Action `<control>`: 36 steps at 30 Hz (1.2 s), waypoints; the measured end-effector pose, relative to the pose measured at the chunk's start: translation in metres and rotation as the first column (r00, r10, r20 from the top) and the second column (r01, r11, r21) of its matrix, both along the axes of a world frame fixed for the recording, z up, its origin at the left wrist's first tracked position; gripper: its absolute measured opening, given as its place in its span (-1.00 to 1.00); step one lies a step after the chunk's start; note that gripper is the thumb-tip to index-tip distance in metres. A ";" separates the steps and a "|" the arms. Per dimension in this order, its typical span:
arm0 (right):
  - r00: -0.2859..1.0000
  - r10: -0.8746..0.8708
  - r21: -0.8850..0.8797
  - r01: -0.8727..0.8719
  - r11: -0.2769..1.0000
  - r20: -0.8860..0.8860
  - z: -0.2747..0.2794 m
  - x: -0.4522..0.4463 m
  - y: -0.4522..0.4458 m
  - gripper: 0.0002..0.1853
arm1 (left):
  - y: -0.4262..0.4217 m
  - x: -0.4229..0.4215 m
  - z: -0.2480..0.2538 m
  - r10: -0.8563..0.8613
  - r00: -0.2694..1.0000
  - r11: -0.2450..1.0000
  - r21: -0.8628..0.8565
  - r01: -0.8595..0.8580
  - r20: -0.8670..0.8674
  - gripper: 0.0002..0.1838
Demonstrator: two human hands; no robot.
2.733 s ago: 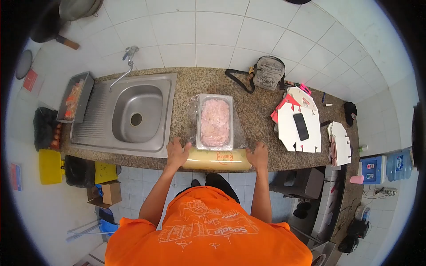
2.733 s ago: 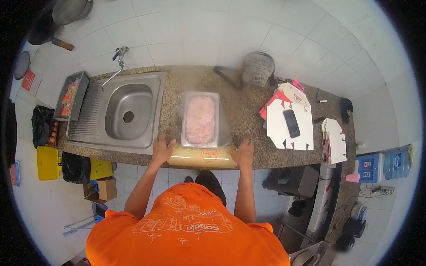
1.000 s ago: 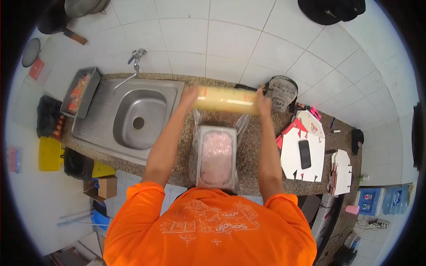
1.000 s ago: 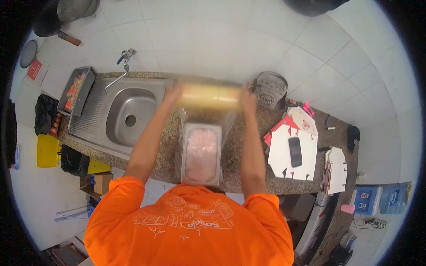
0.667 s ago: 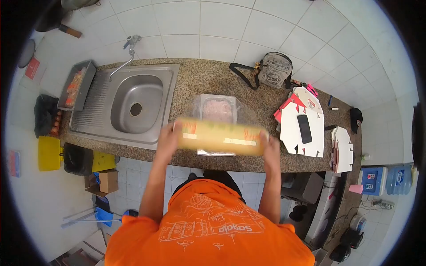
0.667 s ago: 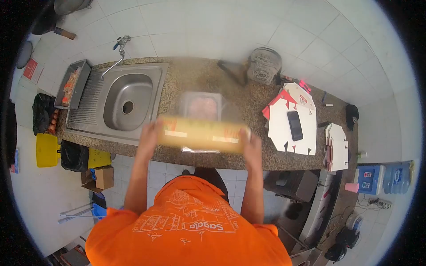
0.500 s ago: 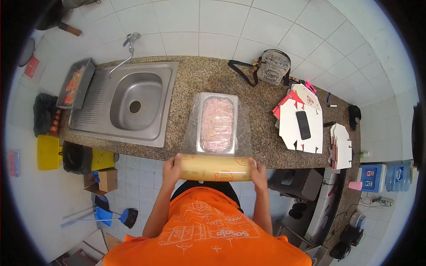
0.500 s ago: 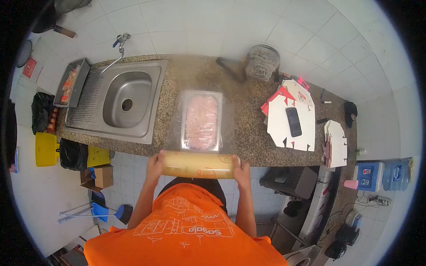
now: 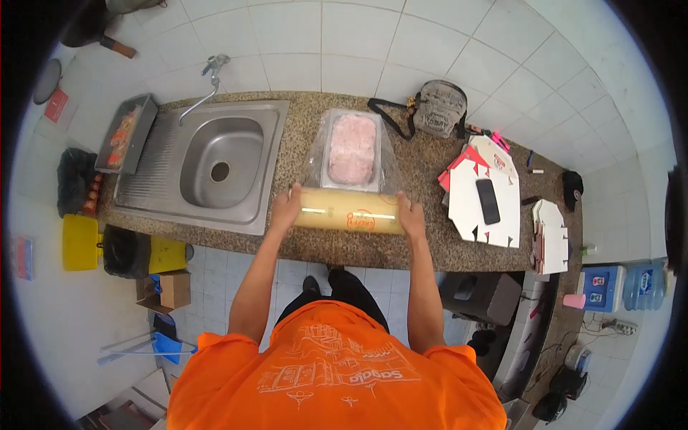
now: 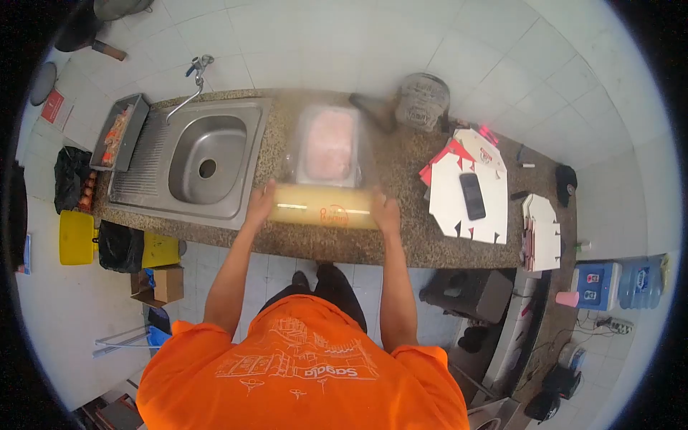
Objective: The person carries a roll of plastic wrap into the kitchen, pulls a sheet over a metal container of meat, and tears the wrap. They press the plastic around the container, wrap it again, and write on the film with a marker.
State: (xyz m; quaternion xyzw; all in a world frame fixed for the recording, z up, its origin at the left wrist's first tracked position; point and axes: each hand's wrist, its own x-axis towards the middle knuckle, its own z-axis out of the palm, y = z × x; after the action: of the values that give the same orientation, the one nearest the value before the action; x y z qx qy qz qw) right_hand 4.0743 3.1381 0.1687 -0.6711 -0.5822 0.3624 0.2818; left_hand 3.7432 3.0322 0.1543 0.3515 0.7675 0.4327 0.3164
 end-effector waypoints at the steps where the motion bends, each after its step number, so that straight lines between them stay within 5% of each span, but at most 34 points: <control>1: 1.000 0.007 0.011 -0.007 1.000 -0.001 0.002 -0.001 0.009 -0.37 | 0.006 -0.008 -0.006 -0.059 0.996 0.998 -0.002 0.059 0.070 -0.38; 3: 0.998 0.053 -0.202 -0.060 0.978 -0.040 0.002 0.000 0.005 -0.18 | 0.007 0.006 0.014 -0.047 0.999 0.993 -0.111 0.046 -0.007 -0.37; 6: 0.998 0.011 -0.061 -0.006 0.998 0.069 -0.016 -0.010 0.007 -0.16 | 0.022 -0.001 -0.021 -0.051 0.994 0.985 -0.172 0.034 -0.098 -0.36; 8: 0.981 0.040 -0.149 -0.011 0.989 0.190 0.017 -0.018 0.005 -0.20 | 0.028 0.000 -0.033 -0.052 0.994 0.990 -0.139 0.038 -0.100 -0.36; 10: 0.654 0.023 0.043 -0.085 0.995 0.756 0.062 -0.034 0.010 -0.33 | 0.038 0.012 0.003 -0.081 0.658 0.973 -0.203 -0.111 -0.748 -0.38; 11: 0.657 0.020 0.052 -0.090 0.995 0.754 0.062 -0.040 0.030 -0.33 | 0.056 0.014 0.026 -0.071 0.656 0.974 -0.194 -0.117 -0.751 -0.38; 13: 0.901 0.193 0.163 -0.273 0.948 0.390 0.053 -0.055 0.077 -0.46 | 0.100 0.022 0.063 0.000 0.864 0.995 0.090 0.053 -0.503 -0.37; 14: 0.900 0.194 0.165 -0.276 0.947 0.390 0.042 -0.072 0.092 -0.46 | 0.124 0.029 0.051 0.003 0.864 0.994 0.093 0.050 -0.504 -0.37; 16: 0.962 0.076 0.115 -0.109 0.987 0.262 0.013 -0.117 0.113 -0.45 | 0.168 0.036 0.008 -0.102 0.957 0.968 -0.249 0.033 -0.271 -0.34; 20: 0.993 0.109 0.161 -0.115 0.980 0.048 -0.016 -0.131 0.159 -0.48 | 0.204 0.021 0.008 -0.065 0.990 0.981 -0.190 0.040 -0.127 -0.29; 22: 0.989 0.150 0.295 -0.139 0.945 -0.016 0.006 -0.136 0.192 -0.49 | 0.235 0.010 0.020 0.004 0.974 1.000 -0.011 -0.007 -0.229 -0.20; 24: 0.990 0.099 0.252 -0.070 0.965 -0.105 0.067 -0.141 0.204 -0.50 | 0.247 -0.001 0.074 -0.037 0.973 0.990 0.124 0.066 -0.228 -0.20; 27: 0.953 0.218 0.520 -0.080 0.851 -0.211 0.138 -0.134 0.201 -0.51 | 0.237 0.006 0.159 -0.001 0.969 0.877 0.466 0.120 -0.248 -0.23; 28: 0.929 0.256 0.569 -0.062 0.820 -0.268 0.163 -0.132 0.193 -0.50 | 0.234 0.011 0.174 -0.010 0.970 0.877 0.464 0.126 -0.245 -0.23; 30: 0.943 0.245 0.691 -0.022 0.723 -0.227 0.192 -0.133 0.179 -0.49 | 0.226 0.022 0.196 0.111 0.982 0.789 0.615 0.007 -0.154 -0.27; 32: 0.956 0.230 0.796 0.006 0.605 -0.182 0.201 -0.128 0.175 -0.48 | 0.215 0.023 0.223 0.070 0.991 0.797 0.603 0.013 -0.114 -0.28; 34: 0.941 0.225 0.613 -0.024 0.790 -0.253 0.198 -0.120 0.166 -0.48 | 0.202 0.026 0.229 0.041 0.996 0.817 0.577 0.010 -0.075 -0.29; 36: 0.917 0.267 0.564 -0.059 0.824 -0.296 0.195 -0.116 0.149 -0.49 | 0.197 0.029 0.232 0.029 0.999 0.911 0.411 -0.018 -0.022 -0.31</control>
State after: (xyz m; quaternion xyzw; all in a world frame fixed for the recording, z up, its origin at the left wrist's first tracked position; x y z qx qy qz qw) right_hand 3.9579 3.2870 0.3632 -0.4316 -0.6548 0.3225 0.5301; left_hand 3.7719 3.2288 0.3861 0.4068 0.6678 0.5833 0.2198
